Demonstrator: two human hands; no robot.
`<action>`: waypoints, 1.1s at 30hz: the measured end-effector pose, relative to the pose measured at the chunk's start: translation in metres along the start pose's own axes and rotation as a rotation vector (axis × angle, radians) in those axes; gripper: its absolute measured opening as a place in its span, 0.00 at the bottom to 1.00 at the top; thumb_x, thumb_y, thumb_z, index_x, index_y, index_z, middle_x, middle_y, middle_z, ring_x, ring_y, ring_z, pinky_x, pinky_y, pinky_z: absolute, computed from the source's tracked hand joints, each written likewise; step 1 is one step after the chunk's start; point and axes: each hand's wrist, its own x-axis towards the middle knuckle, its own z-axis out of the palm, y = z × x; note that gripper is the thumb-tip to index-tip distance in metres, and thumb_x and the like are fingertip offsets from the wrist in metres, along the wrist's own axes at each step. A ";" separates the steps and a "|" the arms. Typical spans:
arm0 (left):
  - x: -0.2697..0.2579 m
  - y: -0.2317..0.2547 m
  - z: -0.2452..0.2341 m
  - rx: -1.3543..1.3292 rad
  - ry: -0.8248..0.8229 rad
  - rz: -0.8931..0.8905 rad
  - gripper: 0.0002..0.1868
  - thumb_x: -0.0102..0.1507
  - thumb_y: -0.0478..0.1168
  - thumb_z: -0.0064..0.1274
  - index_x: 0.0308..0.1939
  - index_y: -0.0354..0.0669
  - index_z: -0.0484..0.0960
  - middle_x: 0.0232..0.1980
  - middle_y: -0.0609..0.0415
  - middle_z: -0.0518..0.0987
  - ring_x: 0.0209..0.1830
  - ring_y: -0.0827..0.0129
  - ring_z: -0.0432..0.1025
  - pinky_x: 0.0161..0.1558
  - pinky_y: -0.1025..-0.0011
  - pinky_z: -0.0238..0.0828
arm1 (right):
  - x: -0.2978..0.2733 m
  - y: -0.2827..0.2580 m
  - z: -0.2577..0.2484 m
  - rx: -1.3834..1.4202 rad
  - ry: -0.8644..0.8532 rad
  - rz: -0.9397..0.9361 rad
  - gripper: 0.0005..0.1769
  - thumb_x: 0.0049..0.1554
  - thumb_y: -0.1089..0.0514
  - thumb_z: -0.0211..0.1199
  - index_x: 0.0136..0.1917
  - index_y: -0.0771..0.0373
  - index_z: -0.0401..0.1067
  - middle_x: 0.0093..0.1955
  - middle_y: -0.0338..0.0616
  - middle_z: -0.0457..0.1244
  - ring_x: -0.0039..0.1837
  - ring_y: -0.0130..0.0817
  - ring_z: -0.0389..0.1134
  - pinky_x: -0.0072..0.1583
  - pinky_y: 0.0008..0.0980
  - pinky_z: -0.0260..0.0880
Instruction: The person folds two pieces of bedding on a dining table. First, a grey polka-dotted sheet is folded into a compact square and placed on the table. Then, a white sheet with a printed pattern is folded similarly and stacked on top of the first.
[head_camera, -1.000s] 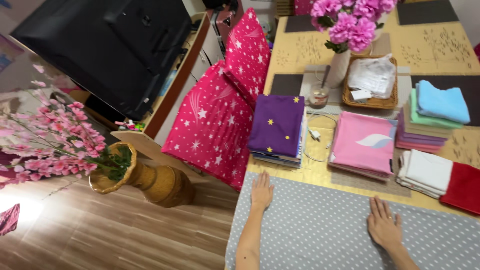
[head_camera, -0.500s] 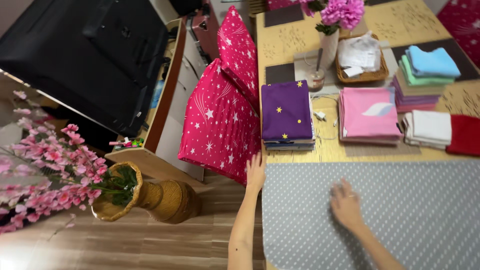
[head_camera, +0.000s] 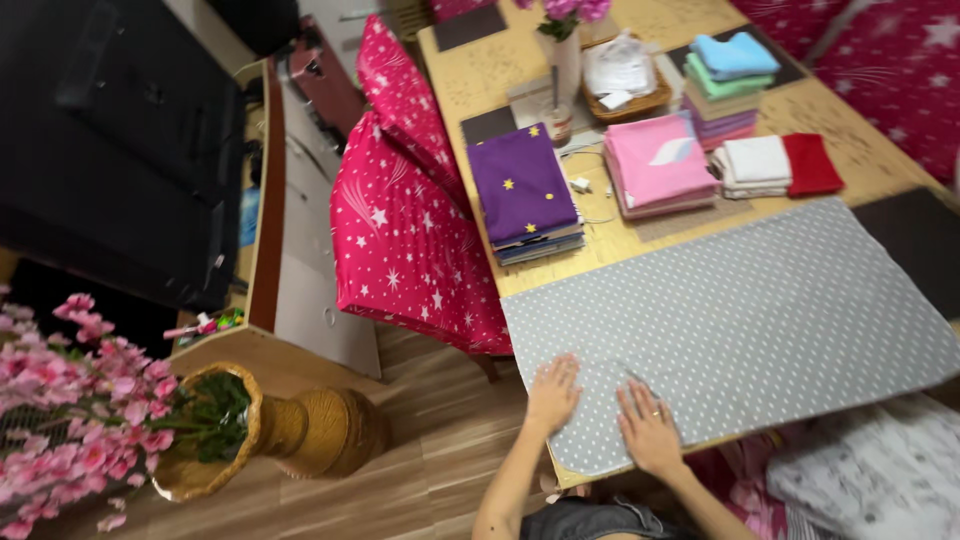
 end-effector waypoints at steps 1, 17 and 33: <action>-0.003 -0.009 -0.007 0.028 0.006 -0.041 0.33 0.69 0.50 0.42 0.77 0.42 0.61 0.81 0.47 0.58 0.81 0.54 0.51 0.74 0.41 0.43 | -0.001 0.001 -0.001 0.044 0.045 0.043 0.36 0.62 0.42 0.42 0.81 0.50 0.45 0.85 0.43 0.39 0.83 0.44 0.41 0.76 0.56 0.44; 0.031 -0.126 -0.100 0.563 0.036 0.113 0.39 0.58 0.35 0.56 0.74 0.55 0.65 0.79 0.51 0.58 0.79 0.55 0.52 0.74 0.46 0.47 | -0.033 -0.118 -0.008 0.164 -0.242 -0.140 0.66 0.40 0.30 0.77 0.79 0.56 0.47 0.79 0.56 0.45 0.76 0.57 0.46 0.72 0.58 0.45; 0.129 -0.168 -0.100 0.441 -0.218 0.536 0.37 0.63 0.34 0.49 0.75 0.67 0.61 0.77 0.53 0.59 0.73 0.52 0.59 0.63 0.49 0.64 | -0.006 -0.199 0.042 0.118 0.247 0.494 0.23 0.46 0.55 0.69 0.56 0.52 0.71 0.67 0.43 0.58 0.69 0.49 0.56 0.69 0.53 0.53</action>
